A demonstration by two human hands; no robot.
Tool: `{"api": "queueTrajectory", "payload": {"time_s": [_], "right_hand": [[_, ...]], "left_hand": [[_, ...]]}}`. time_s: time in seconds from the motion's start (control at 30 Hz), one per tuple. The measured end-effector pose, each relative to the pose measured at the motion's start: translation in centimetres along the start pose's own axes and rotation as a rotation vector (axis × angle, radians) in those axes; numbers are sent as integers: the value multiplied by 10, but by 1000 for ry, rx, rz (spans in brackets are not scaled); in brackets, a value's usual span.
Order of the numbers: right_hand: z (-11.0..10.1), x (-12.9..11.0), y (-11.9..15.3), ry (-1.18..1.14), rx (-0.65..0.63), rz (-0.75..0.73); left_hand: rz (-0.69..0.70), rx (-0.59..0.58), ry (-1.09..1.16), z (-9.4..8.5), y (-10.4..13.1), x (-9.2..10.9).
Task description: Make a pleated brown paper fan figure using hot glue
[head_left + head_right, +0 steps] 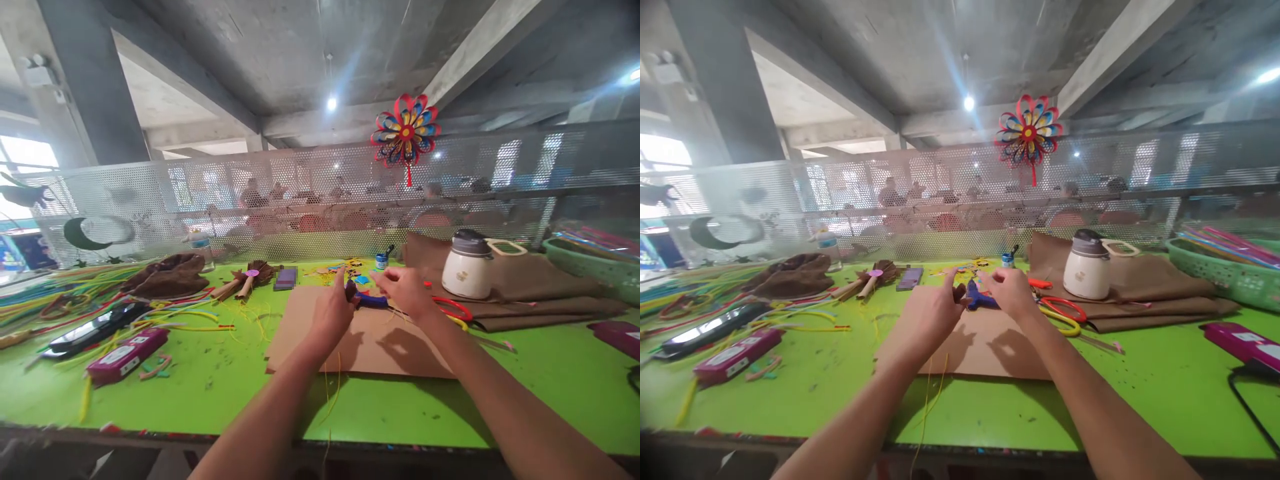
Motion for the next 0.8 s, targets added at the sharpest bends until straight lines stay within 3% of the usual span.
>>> {"api": "queueTrajectory", "payload": {"time_s": [0.03, 0.2, 0.37, 0.53, 0.7, 0.8], "right_hand": [[0, -2, 0, -12, 4, -52], [6, -11, 6, -30, -271, -200], [5, -9, 7, 8, -368, -268], [-8, -7, 1, 32, -254, -274], [-31, 5, -12, -91, -219, -120], [-42, 19, -18, -203, -222, -44]], "left_hand": [[19, 6, -39, -2, 2, 4], [93, -22, -136, -12, 12, 24], [118, -18, -80, -7, 10, 22], [146, -82, -133, -10, 5, 14], [151, -78, -161, -25, -5, 8], [71, -138, -88, -30, -9, 9]]}}
Point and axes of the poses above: each hand's wrist, its own y-axis away from the middle knuckle, its own z-axis out of the palm, x = y × z, the point moved 1 cm from there along -y, towards the middle knuckle, and after that the axes turned 8 degrees about y, right-handed, at the moved point
